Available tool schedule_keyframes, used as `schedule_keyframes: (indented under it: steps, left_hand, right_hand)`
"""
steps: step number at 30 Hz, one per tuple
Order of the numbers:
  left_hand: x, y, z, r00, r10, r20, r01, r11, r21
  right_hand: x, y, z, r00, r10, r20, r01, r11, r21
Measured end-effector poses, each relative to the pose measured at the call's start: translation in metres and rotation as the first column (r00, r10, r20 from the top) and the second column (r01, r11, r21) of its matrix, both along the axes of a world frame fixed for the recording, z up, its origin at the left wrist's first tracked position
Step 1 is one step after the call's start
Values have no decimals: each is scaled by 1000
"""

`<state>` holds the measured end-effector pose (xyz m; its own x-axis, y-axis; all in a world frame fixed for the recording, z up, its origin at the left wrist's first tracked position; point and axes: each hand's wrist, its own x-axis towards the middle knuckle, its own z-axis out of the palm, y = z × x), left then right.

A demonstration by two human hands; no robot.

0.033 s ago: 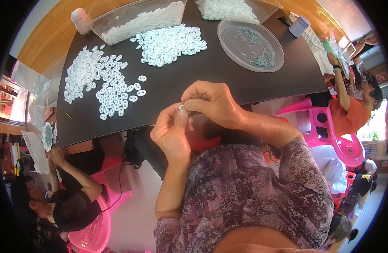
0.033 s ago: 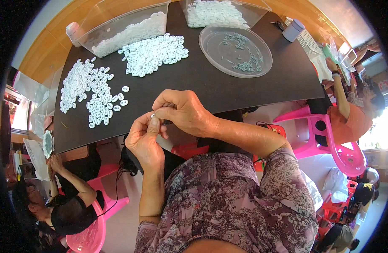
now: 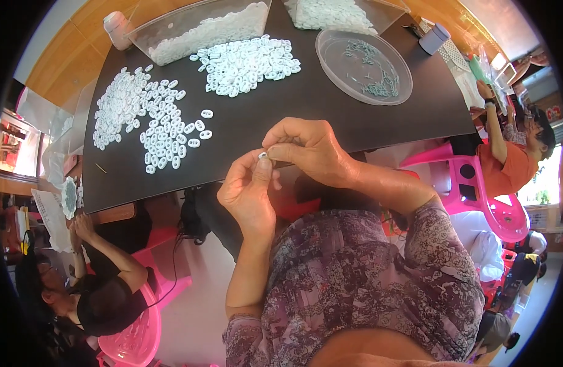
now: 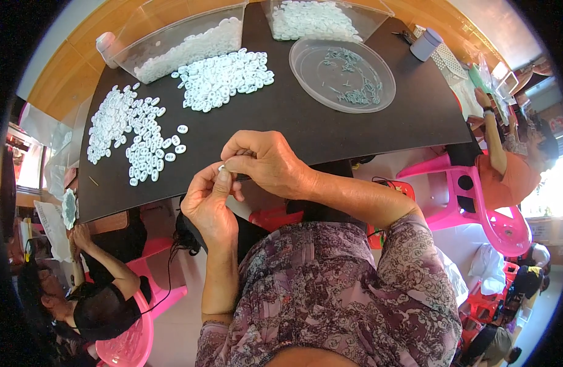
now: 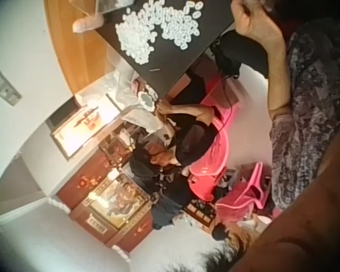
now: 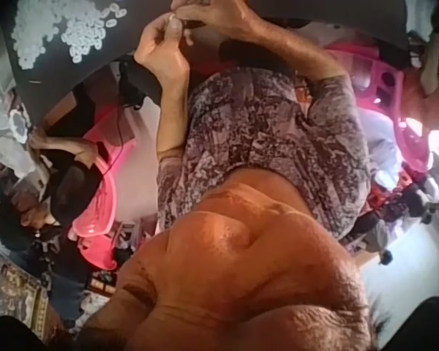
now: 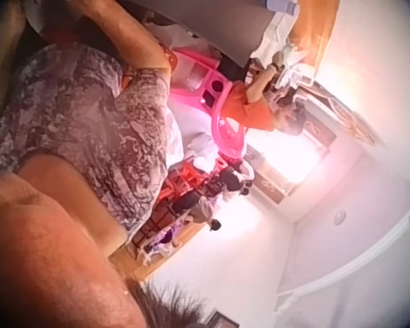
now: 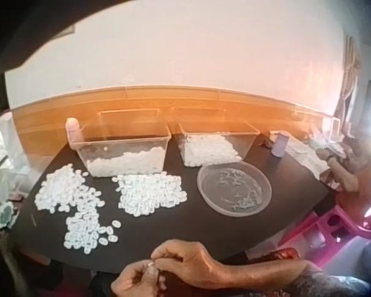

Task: Manually assembling small blue plastic pins into white plastic holders on a workbench.

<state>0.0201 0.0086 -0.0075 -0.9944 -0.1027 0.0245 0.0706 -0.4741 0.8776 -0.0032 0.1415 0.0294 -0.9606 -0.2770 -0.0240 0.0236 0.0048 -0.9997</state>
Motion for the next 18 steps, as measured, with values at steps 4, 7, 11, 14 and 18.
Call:
schedule_keyframes:
  steps: [4, 7, 11, 14, 18]
  left_hand:
    - [-2, -3, -1, 1000, 14, 0, -14, 1000, 14]
    - [-1, -2, -2, 1000, 11, 14, -11, 1000, 20]
    - [1, -1, -1, 999, 13, 36, -14, 1000, 13]
    - [2, 1, -1, 999, 29, 20, -29, 999, 20]
    - [2, 4, -4, 999, 53, -14, -53, 999, 8]
  right_hand:
    - [0, 0, -3, 995, 11, -102, -5, 998, 62]
    - [0, 0, 0, 994, 28, -108, -12, 989, 149]
    - [0, -2, -5, 959, 9, -285, 77, 954, 291]
    - [-2, -5, -11, 841, 36, -540, 210, 898, 387]
    - [-6, -9, -23, 602, 144, -785, 346, 840, 419]
